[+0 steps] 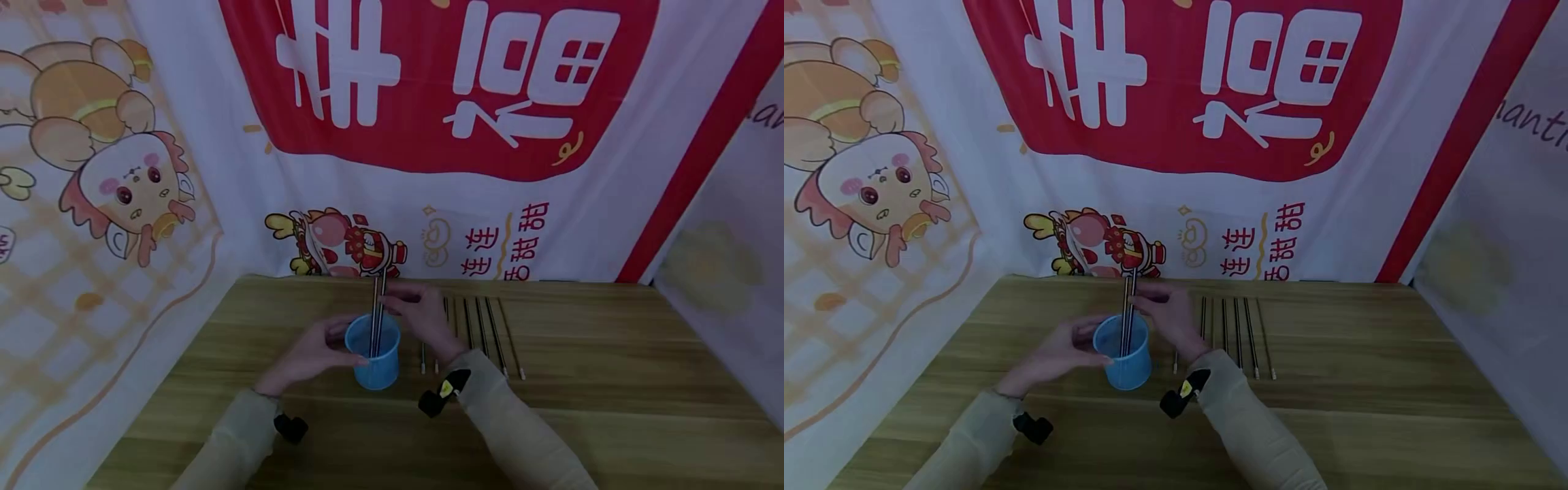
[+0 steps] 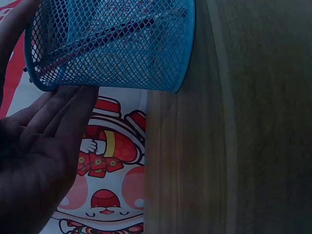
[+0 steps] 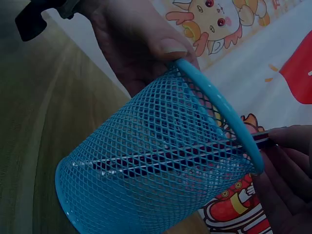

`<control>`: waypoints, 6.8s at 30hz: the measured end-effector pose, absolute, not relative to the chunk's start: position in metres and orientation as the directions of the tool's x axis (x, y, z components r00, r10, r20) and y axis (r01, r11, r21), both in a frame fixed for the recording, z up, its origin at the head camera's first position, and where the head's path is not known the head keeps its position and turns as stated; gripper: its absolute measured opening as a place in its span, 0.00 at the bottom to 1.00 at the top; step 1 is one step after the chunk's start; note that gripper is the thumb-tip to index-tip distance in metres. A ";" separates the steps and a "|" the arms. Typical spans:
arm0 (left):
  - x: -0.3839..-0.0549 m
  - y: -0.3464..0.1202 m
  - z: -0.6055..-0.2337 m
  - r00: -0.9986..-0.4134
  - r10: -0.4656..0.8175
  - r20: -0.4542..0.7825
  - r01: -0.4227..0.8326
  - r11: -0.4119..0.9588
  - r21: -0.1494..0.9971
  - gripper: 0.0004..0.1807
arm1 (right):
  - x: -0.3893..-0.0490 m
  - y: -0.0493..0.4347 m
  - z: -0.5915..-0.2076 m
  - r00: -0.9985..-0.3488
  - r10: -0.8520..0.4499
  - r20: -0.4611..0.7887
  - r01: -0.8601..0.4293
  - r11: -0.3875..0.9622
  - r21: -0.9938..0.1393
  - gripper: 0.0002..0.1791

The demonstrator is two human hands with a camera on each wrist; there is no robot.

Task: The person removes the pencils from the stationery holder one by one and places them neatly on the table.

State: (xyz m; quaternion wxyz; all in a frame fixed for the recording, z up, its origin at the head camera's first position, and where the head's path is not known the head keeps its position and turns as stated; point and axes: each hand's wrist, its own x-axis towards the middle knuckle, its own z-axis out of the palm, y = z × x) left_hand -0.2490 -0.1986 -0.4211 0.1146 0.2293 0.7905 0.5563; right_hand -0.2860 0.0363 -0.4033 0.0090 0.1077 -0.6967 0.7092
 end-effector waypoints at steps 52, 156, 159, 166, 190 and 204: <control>-0.248 -0.198 -0.421 -0.902 0.431 0.025 0.171 0.304 0.937 0.44 | -0.303 0.252 -0.336 -0.954 0.272 0.125 -0.112 0.065 -0.992 0.34; -0.247 -0.197 -0.418 -0.913 0.408 0.003 0.149 0.327 0.933 0.42 | -0.289 0.214 -0.329 -0.983 0.169 0.065 -0.033 0.186 -0.982 0.42; -0.246 -0.196 -0.417 -0.914 0.407 0.003 0.147 0.325 0.934 0.42 | -0.285 0.200 -0.324 -0.983 0.157 0.095 -0.073 0.140 -0.987 0.39; -0.246 -0.196 -0.417 -0.913 0.408 0.007 0.150 0.320 0.935 0.42 | -0.281 0.164 -0.324 -0.986 0.089 0.137 -0.130 0.083 -0.988 0.34; -0.248 -0.197 -0.419 -0.903 0.429 0.014 0.161 0.310 0.937 0.42 | -0.271 0.050 -0.394 -0.971 -0.213 0.112 -0.163 0.241 -0.957 0.22; -0.246 -0.197 -0.418 -0.909 0.416 0.014 0.168 0.338 0.926 0.42 | -0.272 0.038 -0.414 -0.975 -0.182 0.128 -0.160 0.168 -0.973 0.16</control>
